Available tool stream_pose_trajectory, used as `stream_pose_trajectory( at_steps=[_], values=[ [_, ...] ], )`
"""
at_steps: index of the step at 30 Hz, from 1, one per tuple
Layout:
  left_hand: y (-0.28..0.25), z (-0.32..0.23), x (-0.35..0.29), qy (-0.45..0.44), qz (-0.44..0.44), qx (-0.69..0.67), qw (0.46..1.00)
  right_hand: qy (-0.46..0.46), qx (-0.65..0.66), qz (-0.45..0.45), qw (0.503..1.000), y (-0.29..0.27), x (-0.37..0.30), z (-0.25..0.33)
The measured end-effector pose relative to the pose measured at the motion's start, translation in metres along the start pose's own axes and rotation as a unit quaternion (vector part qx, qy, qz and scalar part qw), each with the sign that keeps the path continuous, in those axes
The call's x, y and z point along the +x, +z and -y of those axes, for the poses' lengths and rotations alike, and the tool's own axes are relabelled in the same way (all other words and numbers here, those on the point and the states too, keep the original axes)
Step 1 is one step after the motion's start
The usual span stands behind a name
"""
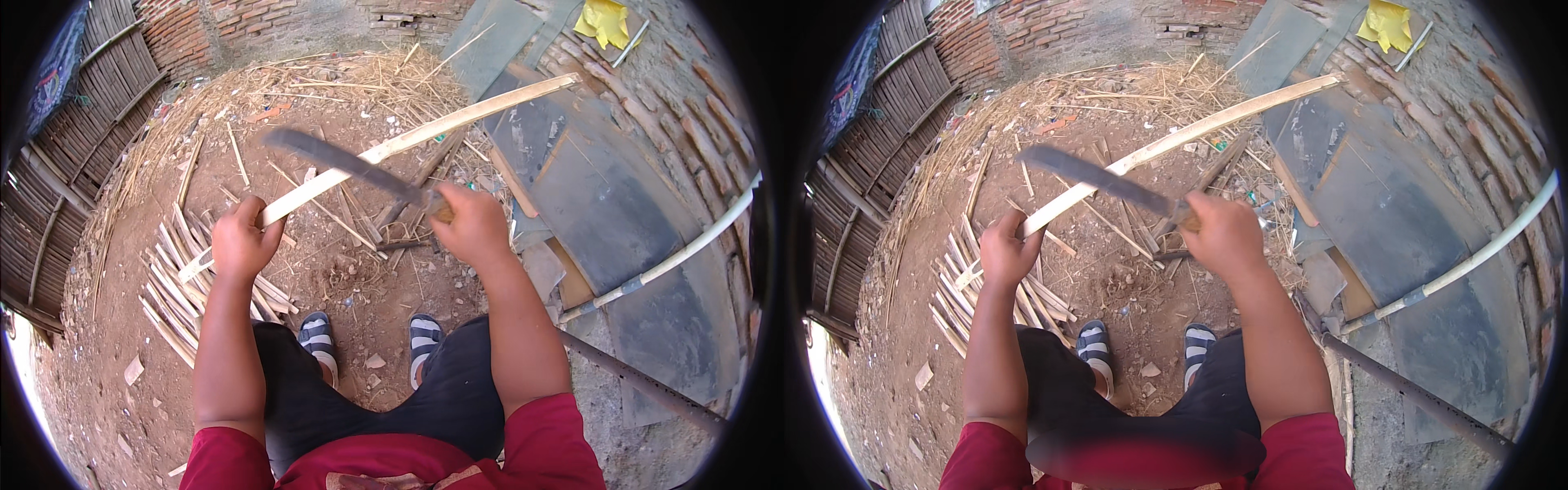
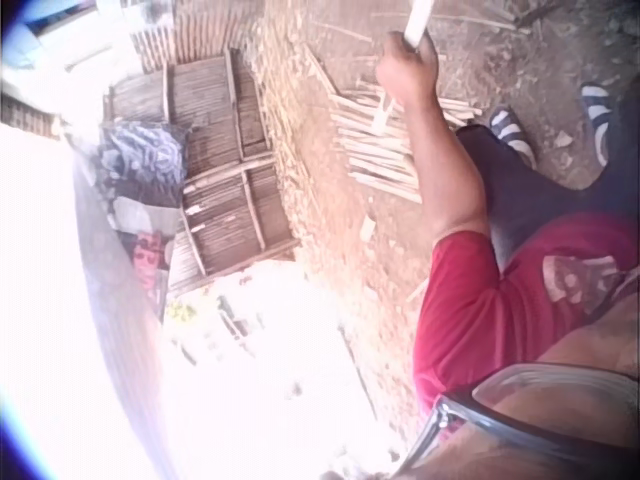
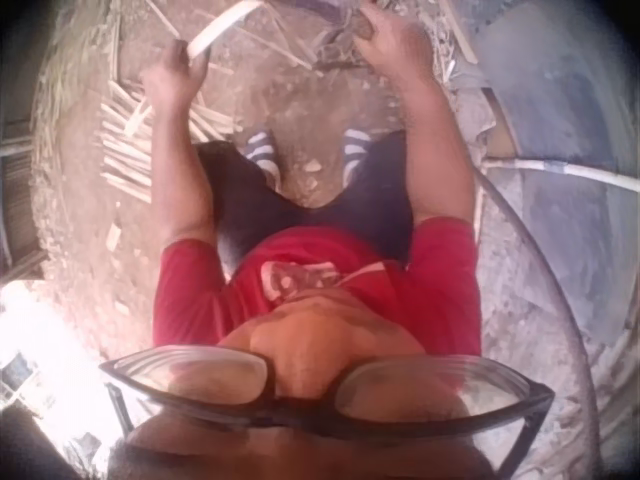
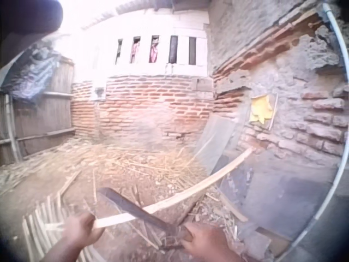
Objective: The person shaves a piece of bamboo using a large blade, removing thin strips from the surface.
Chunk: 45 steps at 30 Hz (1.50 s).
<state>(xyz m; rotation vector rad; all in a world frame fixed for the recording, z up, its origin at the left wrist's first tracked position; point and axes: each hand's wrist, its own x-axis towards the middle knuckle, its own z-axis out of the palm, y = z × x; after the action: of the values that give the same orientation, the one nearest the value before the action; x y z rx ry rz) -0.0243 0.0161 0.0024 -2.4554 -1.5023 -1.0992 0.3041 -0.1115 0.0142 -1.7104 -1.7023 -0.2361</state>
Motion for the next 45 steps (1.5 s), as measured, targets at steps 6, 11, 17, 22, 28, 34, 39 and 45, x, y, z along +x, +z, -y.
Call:
stream_pose_trajectory(
  at_steps=[6,11,17,22,28,34,39,45],
  values=[
    [-0.006,0.003,-0.002,0.013,-0.017,-0.013,1.000,0.034,0.044,-0.029,0.998,-0.003,0.002,-0.021],
    [0.001,0.003,-0.002,0.016,-0.015,-0.007,1.000,0.123,0.042,-0.025,0.991,-0.006,0.001,-0.042],
    [0.001,-0.005,-0.004,0.006,0.018,-0.015,1.000,-0.047,-0.034,0.092,0.994,0.002,0.001,0.004],
    [-0.003,0.001,-0.001,-0.006,0.039,-0.007,0.999,0.118,0.042,0.052,0.991,-0.009,0.002,-0.030],
    [0.001,0.006,0.002,-0.003,0.037,-0.001,0.999,0.106,-0.008,-0.011,0.994,-0.007,0.000,-0.044],
    [0.001,0.001,-0.003,0.008,0.021,-0.021,1.000,-0.003,-0.014,0.050,0.999,-0.003,0.003,-0.016],
    [0.006,-0.001,0.000,-0.004,0.003,-0.006,1.000,0.137,0.021,-0.059,0.989,-0.005,0.003,-0.049],
    [0.010,-0.007,-0.001,0.008,0.009,-0.004,1.000,0.043,0.008,-0.009,0.999,0.005,-0.002,-0.022]
  ],
)
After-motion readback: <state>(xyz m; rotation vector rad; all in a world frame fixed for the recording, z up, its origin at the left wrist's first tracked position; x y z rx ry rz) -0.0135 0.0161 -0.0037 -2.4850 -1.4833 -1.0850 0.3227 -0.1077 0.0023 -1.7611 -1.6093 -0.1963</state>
